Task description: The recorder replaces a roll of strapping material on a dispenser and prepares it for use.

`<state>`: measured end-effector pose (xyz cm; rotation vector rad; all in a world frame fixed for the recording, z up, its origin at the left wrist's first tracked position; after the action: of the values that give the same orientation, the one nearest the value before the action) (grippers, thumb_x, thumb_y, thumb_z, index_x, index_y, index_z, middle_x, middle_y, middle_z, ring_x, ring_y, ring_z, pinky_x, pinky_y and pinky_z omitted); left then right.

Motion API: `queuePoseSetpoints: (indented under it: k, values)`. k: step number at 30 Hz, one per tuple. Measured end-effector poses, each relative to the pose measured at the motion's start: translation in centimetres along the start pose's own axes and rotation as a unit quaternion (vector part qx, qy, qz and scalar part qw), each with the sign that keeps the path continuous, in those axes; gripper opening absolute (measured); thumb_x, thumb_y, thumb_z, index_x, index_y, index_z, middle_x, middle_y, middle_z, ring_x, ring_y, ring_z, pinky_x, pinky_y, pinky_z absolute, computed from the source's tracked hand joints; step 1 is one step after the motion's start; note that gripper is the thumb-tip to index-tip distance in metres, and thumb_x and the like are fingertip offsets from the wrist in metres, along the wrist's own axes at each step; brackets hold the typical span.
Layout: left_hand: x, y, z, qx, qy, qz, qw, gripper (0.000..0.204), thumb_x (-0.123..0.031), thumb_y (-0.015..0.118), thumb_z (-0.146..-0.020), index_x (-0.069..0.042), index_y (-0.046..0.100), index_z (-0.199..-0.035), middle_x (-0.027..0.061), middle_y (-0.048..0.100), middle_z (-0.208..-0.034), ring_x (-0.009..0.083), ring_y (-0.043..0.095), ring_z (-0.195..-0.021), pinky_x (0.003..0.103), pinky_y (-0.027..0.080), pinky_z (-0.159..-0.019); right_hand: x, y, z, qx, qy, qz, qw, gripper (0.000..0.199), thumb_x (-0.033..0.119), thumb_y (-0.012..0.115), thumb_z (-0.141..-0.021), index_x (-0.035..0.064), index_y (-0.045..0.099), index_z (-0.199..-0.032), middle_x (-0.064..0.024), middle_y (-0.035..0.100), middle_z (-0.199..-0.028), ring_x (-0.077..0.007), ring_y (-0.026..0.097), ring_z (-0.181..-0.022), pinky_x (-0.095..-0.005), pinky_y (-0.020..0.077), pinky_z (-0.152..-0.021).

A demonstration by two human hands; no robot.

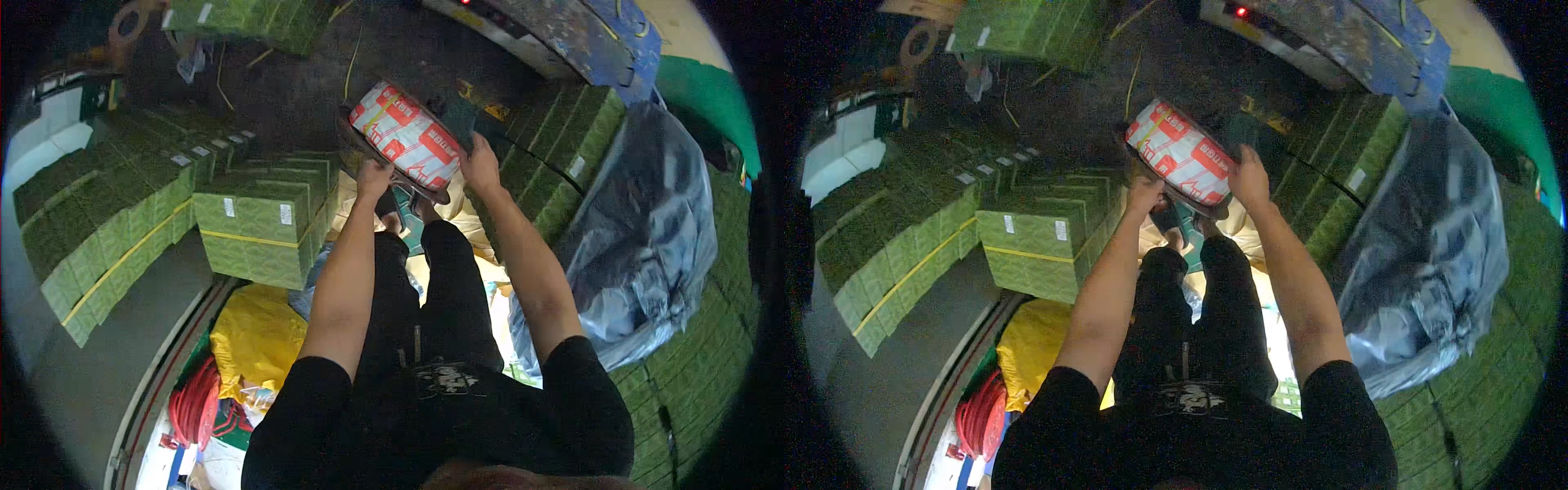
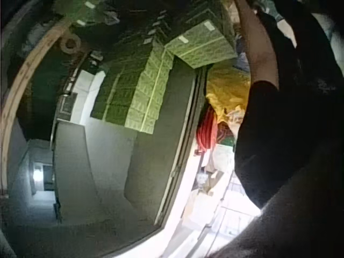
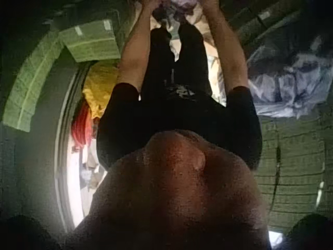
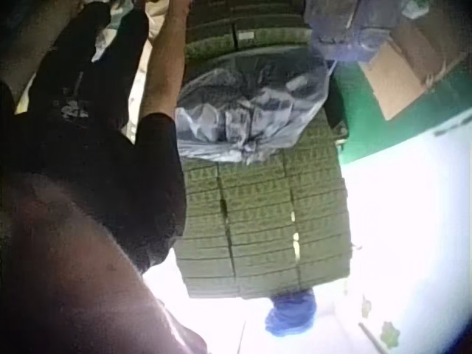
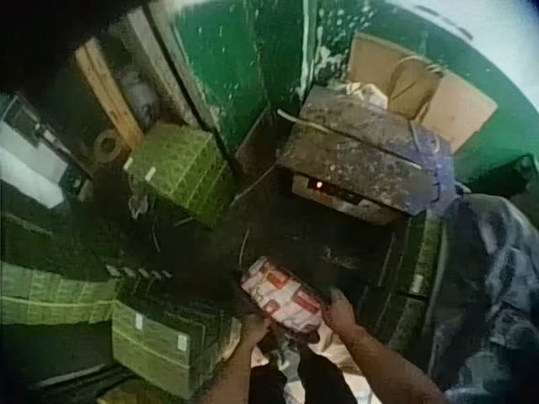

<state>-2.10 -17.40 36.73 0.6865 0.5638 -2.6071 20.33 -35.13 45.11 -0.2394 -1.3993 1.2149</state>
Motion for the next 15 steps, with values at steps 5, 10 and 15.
queuePoseSetpoints:
  k: [5, 10, 15]
  values:
    - [-0.5, -2.5, 5.3, -0.017, 0.087, -0.089, 0.992, 0.028, -0.027, 0.066, -0.087, -0.001, 0.067, -0.093, 0.011, 0.07, -0.084, 0.0227, 0.067, -0.07, 0.037, 0.053, -0.065, 1.9, -12.2, 11.0, 0.079, 0.013, -0.011, 0.997, 0.028, 0.016, 0.062, -0.087, -0.0004, 0.065, -0.111, -0.0241, 0.065, -0.11, -0.0424, 0.061, -0.103, -0.0476, 0.0502, -0.087]
    - [1.9, -5.2, 13.8, 0.025, 0.068, -0.163, 0.984, 0.029, -0.032, 0.063, -0.091, -0.003, 0.068, -0.096, 0.0125, 0.071, -0.092, 0.0305, 0.069, -0.075, 0.044, 0.053, -0.073, 1.8, -19.2, 28.9, 0.088, 0.14, 0.026, 0.986, 0.032, 0.022, 0.059, -0.091, 0.0005, 0.066, -0.114, -0.0227, 0.07, -0.1, -0.0378, 0.067, -0.094, -0.0437, 0.0533, -0.083]
    - [4.7, -7.9, 20.6, 0.135, 0.209, -0.446, 0.86, 0.036, -0.037, 0.058, -0.091, -0.003, 0.068, -0.08, 0.0155, 0.068, -0.079, 0.0351, 0.067, -0.074, 0.047, 0.052, -0.072, -0.8, -18.2, 49.8, -0.022, 0.265, -0.078, 0.961, 0.03, 0.024, 0.06, -0.091, 0.0014, 0.069, -0.109, -0.0225, 0.07, -0.097, -0.0371, 0.068, -0.093, -0.0406, 0.0539, -0.082]
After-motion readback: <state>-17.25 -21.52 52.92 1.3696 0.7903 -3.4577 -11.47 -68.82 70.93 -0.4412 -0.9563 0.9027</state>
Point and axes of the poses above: each hand's wrist, its own z-axis away from the middle knuckle, its own y-axis out of the palm, x = y × z, the point moved 5 cm from there along -z, towards the middle knuckle
